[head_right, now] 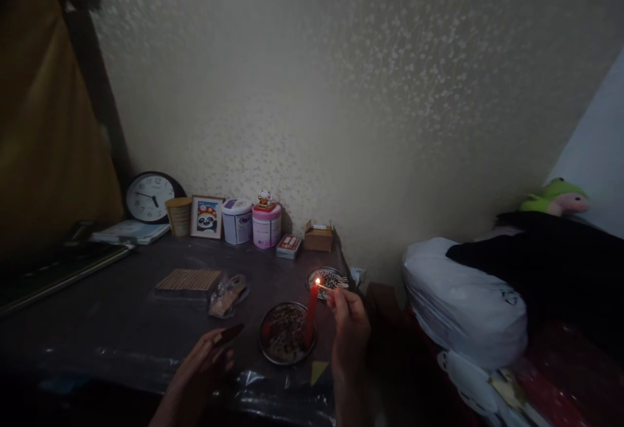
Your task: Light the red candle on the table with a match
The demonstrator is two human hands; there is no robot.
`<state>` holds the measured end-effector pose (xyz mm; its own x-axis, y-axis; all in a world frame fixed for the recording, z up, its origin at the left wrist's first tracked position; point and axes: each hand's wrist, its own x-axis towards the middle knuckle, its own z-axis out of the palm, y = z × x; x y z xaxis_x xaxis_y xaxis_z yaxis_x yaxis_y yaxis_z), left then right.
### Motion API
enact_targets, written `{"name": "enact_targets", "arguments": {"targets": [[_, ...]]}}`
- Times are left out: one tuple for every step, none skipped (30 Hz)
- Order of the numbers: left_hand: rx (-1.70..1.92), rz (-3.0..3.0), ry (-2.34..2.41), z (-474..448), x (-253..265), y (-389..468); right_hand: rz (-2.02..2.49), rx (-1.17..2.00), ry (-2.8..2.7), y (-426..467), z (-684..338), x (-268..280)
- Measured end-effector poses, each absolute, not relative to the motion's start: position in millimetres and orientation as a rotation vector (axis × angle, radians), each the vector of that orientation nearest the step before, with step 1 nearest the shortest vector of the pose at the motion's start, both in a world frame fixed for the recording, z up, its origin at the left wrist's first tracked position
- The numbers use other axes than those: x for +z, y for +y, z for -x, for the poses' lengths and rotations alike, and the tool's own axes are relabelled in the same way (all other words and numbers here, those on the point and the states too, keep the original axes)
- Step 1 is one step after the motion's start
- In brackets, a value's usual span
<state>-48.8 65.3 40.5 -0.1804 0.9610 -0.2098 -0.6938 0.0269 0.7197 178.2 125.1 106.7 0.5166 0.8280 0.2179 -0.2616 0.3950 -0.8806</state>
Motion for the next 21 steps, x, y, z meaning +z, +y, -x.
{"name": "enact_targets", "arguments": {"targets": [[1.552,-0.421,0.849,49,40,65,0.910,0.776,-0.738,125,-178,107],[1.548,-0.425,0.845,49,39,65,0.910,0.775,-0.743,124,-177,107],[1.544,-0.428,0.841,50,39,66,0.911,0.777,-0.746,123,-177,108],[1.540,-0.435,0.835,50,39,66,0.911,0.781,-0.746,123,-177,108],[1.537,-0.444,0.831,50,40,65,0.910,0.787,-0.742,122,-177,109],[1.537,-0.451,0.832,51,40,65,0.908,0.795,-0.736,121,-177,110],[1.536,-0.453,0.838,51,41,65,0.906,0.803,-0.729,121,-177,111],[1.533,-0.453,0.846,51,41,65,0.903,0.811,-0.721,120,-177,112],[1.527,-0.449,0.857,52,42,65,0.901,0.815,-0.714,120,-177,113],[1.522,-0.444,0.868,52,43,65,0.899,0.817,-0.710,119,-177,114],[1.519,-0.440,0.875,52,43,64,0.896,0.818,-0.706,119,-178,115],[1.519,-0.438,0.878,51,43,64,0.891,0.819,-0.700,119,-178,115],[1.527,-0.438,0.876,51,43,64,0.886,0.817,-0.695,118,-179,116],[1.541,-0.440,0.869,50,43,63,0.880,0.817,-0.692,118,-179,116],[1.557,-0.442,0.860,49,42,63,0.875,0.816,-0.690,118,-180,116],[1.570,-0.444,0.851,49,41,63,0.870,0.814,-0.690,118,-181,116],[1.575,-0.444,0.847,49,41,64,0.866,0.814,-0.690,118,-182,116],[1.572,-0.443,0.847,49,40,64,0.860,0.816,-0.691,118,-184,115],[1.561,-0.441,0.850,49,40,64,0.853,0.821,-0.695,119,-186,115],[1.549,-0.437,0.855,49,40,64,0.845,0.828,-0.700,119,-188,114],[1.539,-0.433,0.860,50,40,64,0.837,0.836,-0.704,119,-191,113]]}}
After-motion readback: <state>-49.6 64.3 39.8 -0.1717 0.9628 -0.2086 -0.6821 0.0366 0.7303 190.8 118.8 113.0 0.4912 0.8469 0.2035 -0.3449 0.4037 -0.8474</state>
